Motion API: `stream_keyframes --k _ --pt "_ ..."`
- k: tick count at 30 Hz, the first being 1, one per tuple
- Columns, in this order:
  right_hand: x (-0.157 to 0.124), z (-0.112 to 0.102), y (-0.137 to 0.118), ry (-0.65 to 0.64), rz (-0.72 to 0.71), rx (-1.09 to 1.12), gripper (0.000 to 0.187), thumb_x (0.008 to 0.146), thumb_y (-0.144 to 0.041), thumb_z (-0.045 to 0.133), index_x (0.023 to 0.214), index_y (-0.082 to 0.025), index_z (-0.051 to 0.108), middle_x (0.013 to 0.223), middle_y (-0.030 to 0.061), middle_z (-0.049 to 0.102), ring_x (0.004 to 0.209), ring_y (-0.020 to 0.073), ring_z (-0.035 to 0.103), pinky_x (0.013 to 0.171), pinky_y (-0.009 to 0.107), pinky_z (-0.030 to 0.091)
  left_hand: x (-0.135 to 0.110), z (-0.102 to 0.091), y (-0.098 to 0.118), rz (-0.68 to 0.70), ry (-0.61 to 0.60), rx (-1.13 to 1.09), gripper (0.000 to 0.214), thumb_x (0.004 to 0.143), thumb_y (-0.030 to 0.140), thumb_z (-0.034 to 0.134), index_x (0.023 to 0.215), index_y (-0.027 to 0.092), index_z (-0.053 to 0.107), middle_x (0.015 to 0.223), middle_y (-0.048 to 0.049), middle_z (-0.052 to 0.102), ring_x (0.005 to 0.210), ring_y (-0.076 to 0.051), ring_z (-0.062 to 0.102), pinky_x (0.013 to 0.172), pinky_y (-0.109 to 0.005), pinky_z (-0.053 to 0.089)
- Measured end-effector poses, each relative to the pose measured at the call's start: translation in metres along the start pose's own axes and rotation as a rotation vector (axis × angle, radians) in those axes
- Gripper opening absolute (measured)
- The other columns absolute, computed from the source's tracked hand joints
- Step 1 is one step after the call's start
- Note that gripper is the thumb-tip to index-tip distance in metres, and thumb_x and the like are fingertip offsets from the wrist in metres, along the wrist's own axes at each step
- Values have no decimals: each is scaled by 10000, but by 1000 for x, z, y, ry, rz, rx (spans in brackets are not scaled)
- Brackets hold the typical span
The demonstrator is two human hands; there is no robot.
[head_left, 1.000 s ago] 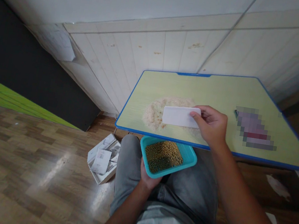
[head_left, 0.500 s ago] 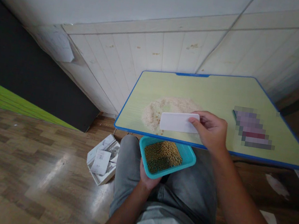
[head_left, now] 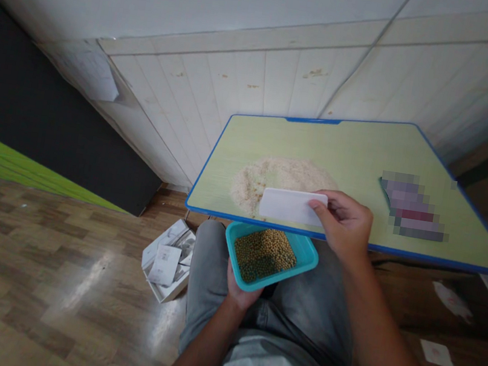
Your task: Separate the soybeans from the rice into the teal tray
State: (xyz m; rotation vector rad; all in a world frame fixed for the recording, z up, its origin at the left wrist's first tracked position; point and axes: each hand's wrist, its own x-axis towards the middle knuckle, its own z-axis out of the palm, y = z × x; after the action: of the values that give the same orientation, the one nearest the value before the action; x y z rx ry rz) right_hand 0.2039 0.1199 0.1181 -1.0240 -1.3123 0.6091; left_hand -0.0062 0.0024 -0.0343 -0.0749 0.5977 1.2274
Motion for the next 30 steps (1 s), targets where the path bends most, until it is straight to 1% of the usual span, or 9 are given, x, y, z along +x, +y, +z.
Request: stream_keyframes --k 3,8,14,17,19,23,25,27,30 --pt "-2 -1 2 -1 -2 4 53 835 -284 859 870 -245 867 793 13 837 673 168 749 607 272 597 1 1 1 -26 18 -44 577 1089 459 371 1153 330 930 1423 -4 870 1698 -313 462 1461 -607 122" --pt "-3 -4 3 4 -7 20 44 826 -261 872 867 -246 871 793 12 841 662 162 746 593 254 584 2 2 1 -45 18 -115 557 1077 447 401 1269 297 902 1531 -50 813 1731 -305 406 1463 -598 117" --pt "-6 -8 3 41 -20 31 50 829 -255 890 874 -249 871 793 12 840 652 165 742 580 252 582 1 0 2 -47 -28 -78 595 1116 490 357 1244 310 910 1518 -24 820 1737 -298 398 1467 -587 46" --pt "-7 -4 1 68 -29 25 44 834 -251 885 874 -248 867 801 9 841 672 164 754 603 250 595 1 -5 2 -44 -17 -74 597 1123 491 360 1205 307 921 1494 -20 835 1752 -303 364 1466 -586 56" --pt "-9 1 0 48 -30 16 35 848 -260 873 880 -246 866 807 9 841 684 165 763 619 254 605 1 -5 2 -39 -14 -75 602 1130 488 354 1195 307 924 1495 -16 835 1754 -312 355 1465 -593 71" --pt "-10 10 -3 -1 -29 -4 59 874 -291 845 895 -239 865 824 19 843 702 182 775 647 287 639 0 1 2 -19 -36 -97 550 1136 462 381 1369 310 855 1610 -13 762 1742 -313 380 1459 -613 126" --pt "-10 12 -3 -22 -21 -7 76 873 -306 844 900 -238 866 826 23 842 700 185 771 645 296 642 -1 7 1 -11 -13 -107 539 1127 476 415 1451 299 807 1650 -29 729 1725 -319 414 1449 -625 193" --pt "-10 12 -3 -36 -14 0 81 868 -314 852 894 -239 867 817 22 837 688 182 761 621 288 625 -2 14 2 -11 52 -113 552 1116 500 439 1494 285 778 1668 -47 713 1708 -329 447 1433 -626 266" --pt "-9 10 -3 24 -16 16 67 850 -303 865 876 -242 862 784 14 822 651 169 734 574 267 583 -4 21 2 -17 162 -138 565 1114 498 431 1516 282 763 1681 -63 700 1695 -333 472 1415 -617 325"
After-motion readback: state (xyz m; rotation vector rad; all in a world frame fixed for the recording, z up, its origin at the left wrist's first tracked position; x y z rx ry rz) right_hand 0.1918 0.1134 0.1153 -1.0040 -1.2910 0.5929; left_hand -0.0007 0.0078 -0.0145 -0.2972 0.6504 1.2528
